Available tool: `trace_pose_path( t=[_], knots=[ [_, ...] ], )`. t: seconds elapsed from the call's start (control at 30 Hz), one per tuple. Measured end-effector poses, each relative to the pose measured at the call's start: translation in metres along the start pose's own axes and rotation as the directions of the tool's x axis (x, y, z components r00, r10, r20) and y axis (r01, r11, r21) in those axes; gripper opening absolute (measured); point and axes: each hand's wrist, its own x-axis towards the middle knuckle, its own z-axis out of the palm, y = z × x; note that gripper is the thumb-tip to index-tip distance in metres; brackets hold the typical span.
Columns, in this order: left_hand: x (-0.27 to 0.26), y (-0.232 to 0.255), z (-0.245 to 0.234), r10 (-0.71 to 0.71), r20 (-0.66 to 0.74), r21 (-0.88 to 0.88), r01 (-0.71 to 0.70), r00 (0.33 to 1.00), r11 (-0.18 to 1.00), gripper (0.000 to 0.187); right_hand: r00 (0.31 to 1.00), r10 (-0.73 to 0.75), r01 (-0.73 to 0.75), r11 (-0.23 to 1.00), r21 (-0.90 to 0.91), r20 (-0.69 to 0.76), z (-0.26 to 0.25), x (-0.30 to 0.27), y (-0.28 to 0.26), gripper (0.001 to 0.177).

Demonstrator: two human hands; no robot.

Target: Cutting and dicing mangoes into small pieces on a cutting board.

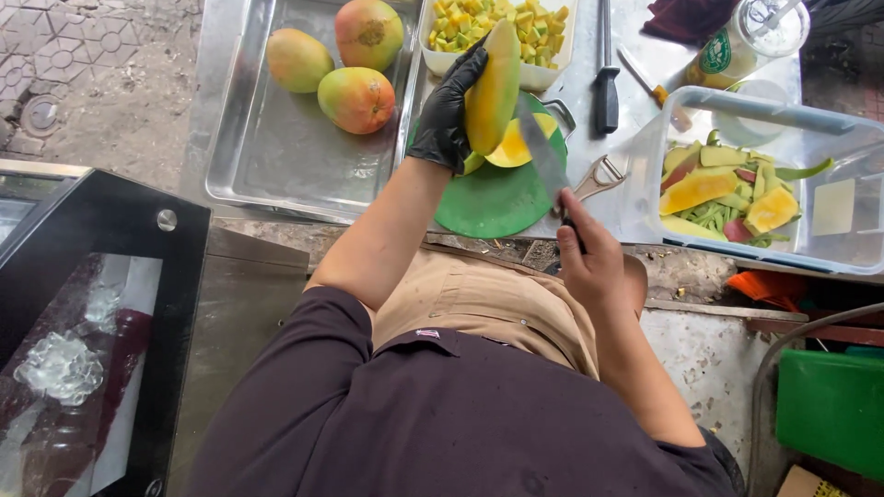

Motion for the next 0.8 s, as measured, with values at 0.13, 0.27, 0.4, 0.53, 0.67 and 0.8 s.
trace_pose_path(
  t=[0.13, 0.27, 0.4, 0.53, 0.67, 0.8],
  knots=[
    [0.014, -0.027, -0.03, -0.032, -0.074, -0.197, 0.017, 0.997, 0.98, 0.044, 0.996, -0.071, 0.08, 0.979, -0.187, 0.051, 0.0, -0.003, -0.032, 0.046],
    [0.025, -0.045, -0.053, 0.105, -0.191, 0.033, -0.101, 0.976, 0.994, 0.042, 0.989, -0.094, 0.127, 0.936, -0.33, 0.113, -0.005, -0.004, -0.041, 0.047],
    [0.004, -0.039, -0.017, 0.135, -0.156, 0.067, -0.126, 0.979, 0.99, 0.039, 0.991, -0.079, 0.113, 0.922, -0.371, 0.107, -0.009, -0.004, -0.04, 0.046],
    [-0.003, -0.04, -0.005, 0.135, -0.145, 0.092, -0.122, 0.98, 0.988, 0.038, 0.991, -0.072, 0.109, 0.92, -0.377, 0.111, -0.011, -0.001, -0.039, 0.045],
    [-0.011, -0.042, 0.002, 0.065, -0.129, 0.075, -0.056, 0.989, 0.996, 0.036, 0.989, -0.07, 0.111, 0.933, -0.343, 0.129, -0.01, 0.003, -0.041, 0.045],
    [-0.003, -0.064, -0.023, 0.04, -0.117, 0.163, -0.02, 0.992, 0.986, 0.036, 0.986, -0.144, 0.166, 0.924, -0.343, 0.09, 0.001, 0.015, -0.048, 0.045]
  ],
)
